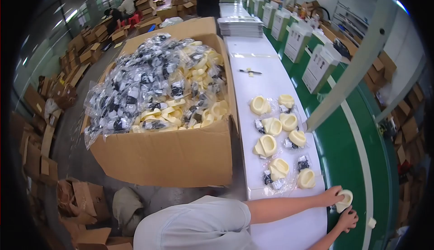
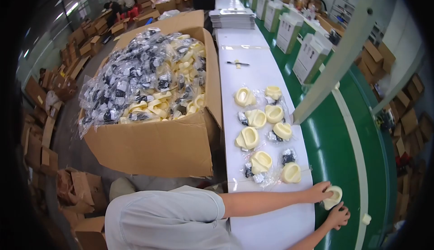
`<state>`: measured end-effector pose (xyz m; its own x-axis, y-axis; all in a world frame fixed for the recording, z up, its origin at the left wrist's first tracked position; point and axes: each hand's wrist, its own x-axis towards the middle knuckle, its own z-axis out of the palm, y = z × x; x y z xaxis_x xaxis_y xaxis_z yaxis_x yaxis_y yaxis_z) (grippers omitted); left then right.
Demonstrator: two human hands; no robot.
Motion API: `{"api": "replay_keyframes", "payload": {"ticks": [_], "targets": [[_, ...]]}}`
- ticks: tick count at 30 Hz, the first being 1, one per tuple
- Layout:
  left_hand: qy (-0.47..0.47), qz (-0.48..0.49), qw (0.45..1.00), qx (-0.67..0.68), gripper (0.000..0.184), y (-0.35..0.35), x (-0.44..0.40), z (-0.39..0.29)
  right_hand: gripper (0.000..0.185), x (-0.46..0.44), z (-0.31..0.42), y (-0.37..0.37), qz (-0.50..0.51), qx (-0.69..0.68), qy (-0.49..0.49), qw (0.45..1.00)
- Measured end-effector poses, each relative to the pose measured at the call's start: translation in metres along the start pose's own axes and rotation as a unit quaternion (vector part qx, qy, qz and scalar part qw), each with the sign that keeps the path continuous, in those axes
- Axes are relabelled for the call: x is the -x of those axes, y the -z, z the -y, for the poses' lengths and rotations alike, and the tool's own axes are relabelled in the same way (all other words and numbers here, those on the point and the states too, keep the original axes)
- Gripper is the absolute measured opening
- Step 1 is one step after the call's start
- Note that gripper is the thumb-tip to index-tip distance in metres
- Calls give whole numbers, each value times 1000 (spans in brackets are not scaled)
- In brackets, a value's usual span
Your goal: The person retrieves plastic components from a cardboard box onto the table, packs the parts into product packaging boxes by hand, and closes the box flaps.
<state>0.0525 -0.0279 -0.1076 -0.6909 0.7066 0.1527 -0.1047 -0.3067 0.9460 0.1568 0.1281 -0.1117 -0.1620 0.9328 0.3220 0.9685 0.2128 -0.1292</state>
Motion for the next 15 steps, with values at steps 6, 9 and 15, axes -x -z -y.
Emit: {"api": "replay_keyframes", "payload": {"ticks": [6, 9, 15], "targets": [[-53, -32, 995, -76, 30, 1, -4, 24, 36, 12, 0, 19, -89, -11, 126, 988], [-69, -26, 993, -87, 26, 4, -3, 18, 30, 19, 4, 17, -6, -48, 12, 999], [-7, -4, 1000, -25, 24, 6, -3, 11, 31, 19, 3, 10, -14, -77, 30, 996]]}}
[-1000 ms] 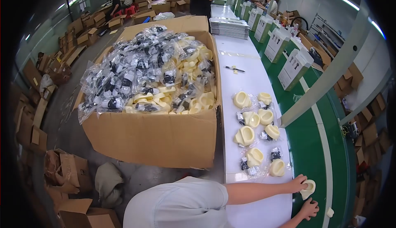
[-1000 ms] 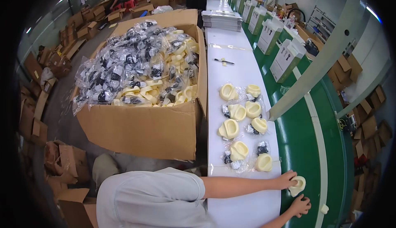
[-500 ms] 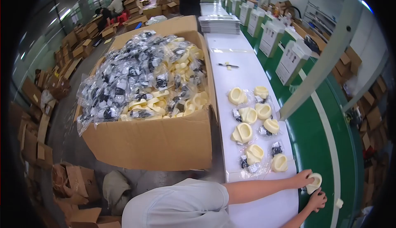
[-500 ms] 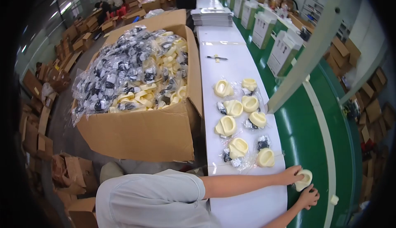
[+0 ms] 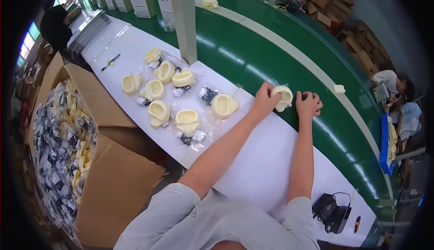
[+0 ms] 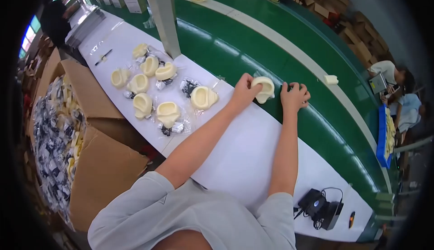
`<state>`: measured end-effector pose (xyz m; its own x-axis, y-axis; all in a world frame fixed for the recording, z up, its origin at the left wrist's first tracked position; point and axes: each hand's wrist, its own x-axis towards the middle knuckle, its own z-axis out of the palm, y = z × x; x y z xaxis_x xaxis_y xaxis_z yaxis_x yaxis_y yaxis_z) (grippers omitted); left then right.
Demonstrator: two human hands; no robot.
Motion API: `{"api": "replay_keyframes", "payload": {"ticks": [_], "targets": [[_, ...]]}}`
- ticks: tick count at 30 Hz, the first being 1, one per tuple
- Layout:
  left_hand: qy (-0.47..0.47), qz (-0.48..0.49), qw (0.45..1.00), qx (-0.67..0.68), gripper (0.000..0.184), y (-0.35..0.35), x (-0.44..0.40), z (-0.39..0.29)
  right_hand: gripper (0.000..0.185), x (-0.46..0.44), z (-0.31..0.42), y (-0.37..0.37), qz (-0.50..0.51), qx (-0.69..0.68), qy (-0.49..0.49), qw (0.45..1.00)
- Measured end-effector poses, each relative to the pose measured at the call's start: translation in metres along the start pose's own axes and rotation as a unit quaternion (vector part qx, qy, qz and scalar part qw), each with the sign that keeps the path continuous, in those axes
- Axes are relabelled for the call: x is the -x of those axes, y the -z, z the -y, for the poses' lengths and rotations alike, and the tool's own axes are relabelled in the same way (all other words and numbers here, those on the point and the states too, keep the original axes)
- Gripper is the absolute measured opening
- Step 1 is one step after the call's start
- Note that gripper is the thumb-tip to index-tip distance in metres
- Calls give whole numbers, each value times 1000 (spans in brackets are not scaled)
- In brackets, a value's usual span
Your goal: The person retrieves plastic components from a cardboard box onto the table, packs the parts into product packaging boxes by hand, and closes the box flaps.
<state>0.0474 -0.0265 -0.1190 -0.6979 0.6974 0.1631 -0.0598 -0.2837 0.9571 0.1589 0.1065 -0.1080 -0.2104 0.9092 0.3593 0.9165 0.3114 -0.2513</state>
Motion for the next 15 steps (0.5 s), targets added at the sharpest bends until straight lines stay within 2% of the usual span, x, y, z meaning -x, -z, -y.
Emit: {"api": "replay_keyframes", "payload": {"ticks": [5, 9, 10, 11, 12, 13, 15], "targets": [[-2, -59, 998, 32, 24, 3, -1, -12, 32, 2, 0, 2, -17, -20, -11, 1000], [8, -31, 999, 11, 25, -3, -2, 0, 32, 3, 1, 7, -22, -2, -9, 1000], [-5, -29, 1000, 5, 27, -9, -3, 8, 32, -1, 0, 3, -35, -12, -8, 999], [-18, -41, 999, -10, 28, -10, -4, 13, 35, -3, -2, 3, -52, 39, 10, 998], [-68, -84, 990, -93, 31, -13, -7, 21, 38, -2, 7, 11, -28, 50, 7, 998], [-37, -62, 995, -70, 33, -12, -5, 20, 41, -2, 6, 8, -13, 59, 3, 998], [-32, -56, 997, -30, 31, -14, -4, 16, 42, -4, 3, 3, -13, 78, 24, 997]]}}
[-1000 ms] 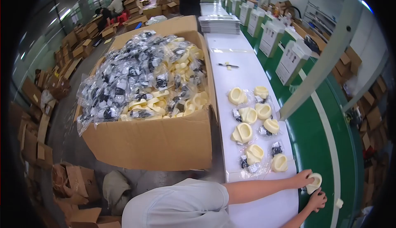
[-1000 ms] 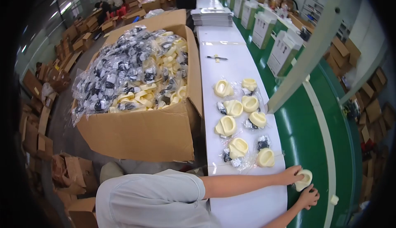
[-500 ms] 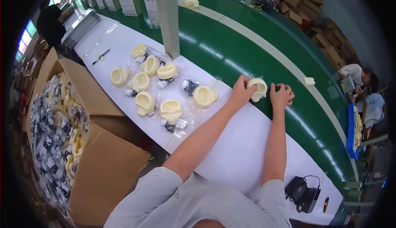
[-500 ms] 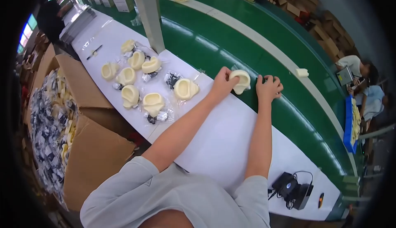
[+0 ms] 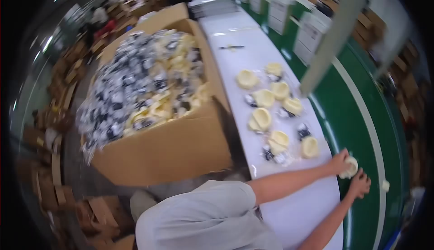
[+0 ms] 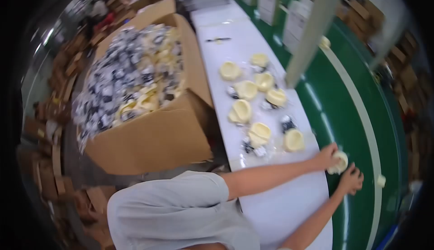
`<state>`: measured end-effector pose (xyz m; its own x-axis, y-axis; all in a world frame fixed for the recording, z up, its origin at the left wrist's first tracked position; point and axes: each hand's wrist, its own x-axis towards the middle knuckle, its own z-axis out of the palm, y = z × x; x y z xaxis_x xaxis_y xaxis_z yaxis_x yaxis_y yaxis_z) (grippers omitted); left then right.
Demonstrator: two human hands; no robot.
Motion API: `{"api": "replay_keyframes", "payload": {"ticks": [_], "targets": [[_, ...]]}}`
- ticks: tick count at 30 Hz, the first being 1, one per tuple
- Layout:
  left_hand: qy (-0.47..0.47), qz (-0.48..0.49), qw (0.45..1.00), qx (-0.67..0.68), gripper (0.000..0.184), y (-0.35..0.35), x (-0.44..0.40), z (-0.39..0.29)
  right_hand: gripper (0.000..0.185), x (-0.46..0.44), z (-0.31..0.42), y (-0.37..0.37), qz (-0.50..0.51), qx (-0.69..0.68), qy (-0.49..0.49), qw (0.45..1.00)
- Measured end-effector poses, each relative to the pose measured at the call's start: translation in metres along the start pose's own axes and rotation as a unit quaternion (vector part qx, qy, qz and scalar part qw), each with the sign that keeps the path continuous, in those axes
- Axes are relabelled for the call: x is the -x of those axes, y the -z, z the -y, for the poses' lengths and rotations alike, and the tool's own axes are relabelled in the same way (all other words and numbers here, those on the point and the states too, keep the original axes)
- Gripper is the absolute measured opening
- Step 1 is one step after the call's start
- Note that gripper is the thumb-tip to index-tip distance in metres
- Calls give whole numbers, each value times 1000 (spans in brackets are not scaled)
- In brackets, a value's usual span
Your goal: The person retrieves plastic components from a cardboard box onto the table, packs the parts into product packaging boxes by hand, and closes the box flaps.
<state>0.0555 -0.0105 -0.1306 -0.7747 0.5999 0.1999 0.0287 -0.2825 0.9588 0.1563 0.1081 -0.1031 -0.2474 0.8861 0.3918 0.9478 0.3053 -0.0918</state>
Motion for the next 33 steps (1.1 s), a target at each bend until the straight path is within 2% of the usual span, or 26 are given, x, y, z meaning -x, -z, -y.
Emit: {"api": "replay_keyframes", "payload": {"ticks": [4, 8, 16, 20, 24, 28, 30, 31, 32, 33], "targets": [[-16, 13, 999, 43, 29, 3, -7, -19, 37, -12, -6, -7, -56, 12, 4, 998], [1, 15, 999, 29, 29, 2, 6, -14, 34, -3, -5, -8, 17, -4, 16, 1000], [-22, 15, 999, 21, 28, 4, 2, -21, 33, -2, -3, -7, -16, -45, -33, 998], [-6, 14, 1000, 12, 29, 8, 11, -17, 34, 5, -1, -6, 27, 0, -28, 999], [-11, 17, 1000, 6, 29, 7, 8, -22, 35, -1, -9, -12, -38, -29, -26, 998], [-11, 14, 1000, 18, 29, 5, 6, -15, 43, -2, -7, -7, 16, -15, -31, 999], [8, -1, 1000, -20, 31, 4, 3, -12, 46, -1, 0, 8, 2, 3, -34, 999], [-28, -23, 998, -58, 33, 4, 4, -8, 42, 1, 3, 18, 18, 27, -12, 999], [-23, -4, 998, -51, 35, 6, 2, 1, 39, 2, -2, 5, -16, 40, 30, 999], [-53, -15, 994, -95, 36, 12, 4, -5, 37, 11, 14, 26, 34, -18, -38, 999]]}}
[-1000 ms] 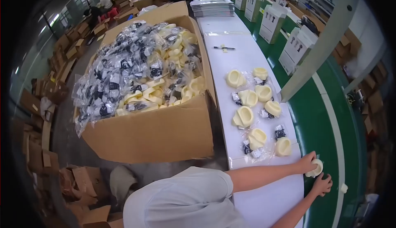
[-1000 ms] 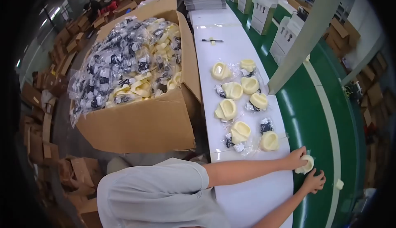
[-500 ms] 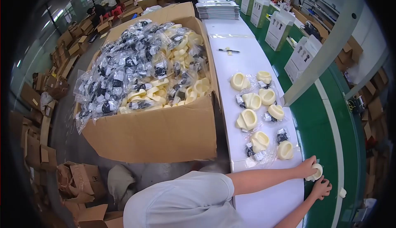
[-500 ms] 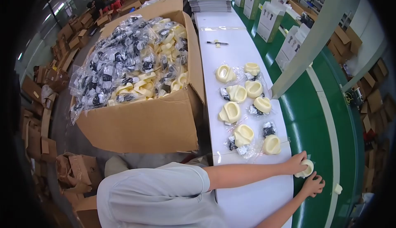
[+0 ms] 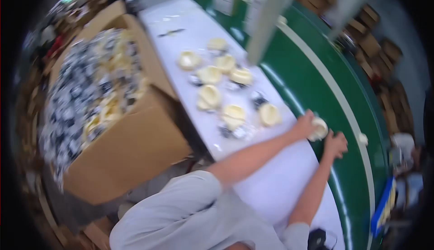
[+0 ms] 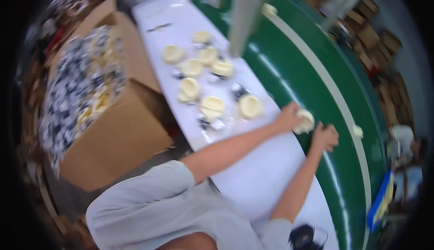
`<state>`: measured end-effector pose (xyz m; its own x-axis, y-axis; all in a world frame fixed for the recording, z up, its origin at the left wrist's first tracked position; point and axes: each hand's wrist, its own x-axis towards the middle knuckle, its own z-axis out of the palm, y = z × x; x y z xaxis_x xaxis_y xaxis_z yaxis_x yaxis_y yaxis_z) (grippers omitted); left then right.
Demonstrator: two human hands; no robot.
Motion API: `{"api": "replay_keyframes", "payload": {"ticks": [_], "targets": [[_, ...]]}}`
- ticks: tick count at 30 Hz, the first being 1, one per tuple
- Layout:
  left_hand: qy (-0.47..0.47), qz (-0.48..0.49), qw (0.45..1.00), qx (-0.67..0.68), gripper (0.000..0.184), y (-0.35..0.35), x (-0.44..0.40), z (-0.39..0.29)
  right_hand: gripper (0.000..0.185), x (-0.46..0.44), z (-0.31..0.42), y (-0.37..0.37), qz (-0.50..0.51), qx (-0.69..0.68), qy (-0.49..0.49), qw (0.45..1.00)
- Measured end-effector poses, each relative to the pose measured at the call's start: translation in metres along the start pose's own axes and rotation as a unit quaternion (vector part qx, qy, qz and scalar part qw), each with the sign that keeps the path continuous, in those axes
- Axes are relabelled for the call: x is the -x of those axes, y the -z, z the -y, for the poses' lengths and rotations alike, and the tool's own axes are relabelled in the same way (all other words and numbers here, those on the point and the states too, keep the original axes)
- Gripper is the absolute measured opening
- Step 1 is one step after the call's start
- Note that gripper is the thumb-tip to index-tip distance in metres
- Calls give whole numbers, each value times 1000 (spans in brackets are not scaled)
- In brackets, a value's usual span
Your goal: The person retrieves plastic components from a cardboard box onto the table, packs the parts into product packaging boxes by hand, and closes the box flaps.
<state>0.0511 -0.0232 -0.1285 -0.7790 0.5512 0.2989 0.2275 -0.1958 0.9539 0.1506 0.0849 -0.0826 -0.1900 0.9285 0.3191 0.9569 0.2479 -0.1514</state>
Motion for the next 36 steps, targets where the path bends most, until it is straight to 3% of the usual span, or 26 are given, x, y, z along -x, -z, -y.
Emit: {"api": "replay_keyframes", "payload": {"ticks": [1, 4, 12, 15, 20, 23, 27, 36], "targets": [[51, 43, 996, 55, 33, -7, -2, 4, 33, -2, -15, -8, -78, 4, 27, 997], [39, 57, 998, 16, 29, 4, -3, -10, 35, -5, -18, -16, -11, -71, -22, 997], [85, 98, 991, 42, 27, 10, 2, -17, 38, -4, -20, -22, -85, -129, -10, 988], [72, 89, 993, 32, 28, 9, -4, -20, 36, -6, -19, -12, 1, -131, -37, 991], [97, 103, 988, 58, 28, 10, 1, -17, 33, 0, -24, -4, 20, -92, -36, 995], [103, 101, 987, 74, 28, 11, -3, -21, 33, -2, -24, -10, -70, -145, -21, 987], [86, 111, 989, 45, 24, 11, -2, -21, 36, -4, -22, -7, 8, -108, -55, 993], [89, 110, 988, 54, 24, 10, -1, -23, 40, -4, -27, -12, -52, -112, -56, 991]]}}
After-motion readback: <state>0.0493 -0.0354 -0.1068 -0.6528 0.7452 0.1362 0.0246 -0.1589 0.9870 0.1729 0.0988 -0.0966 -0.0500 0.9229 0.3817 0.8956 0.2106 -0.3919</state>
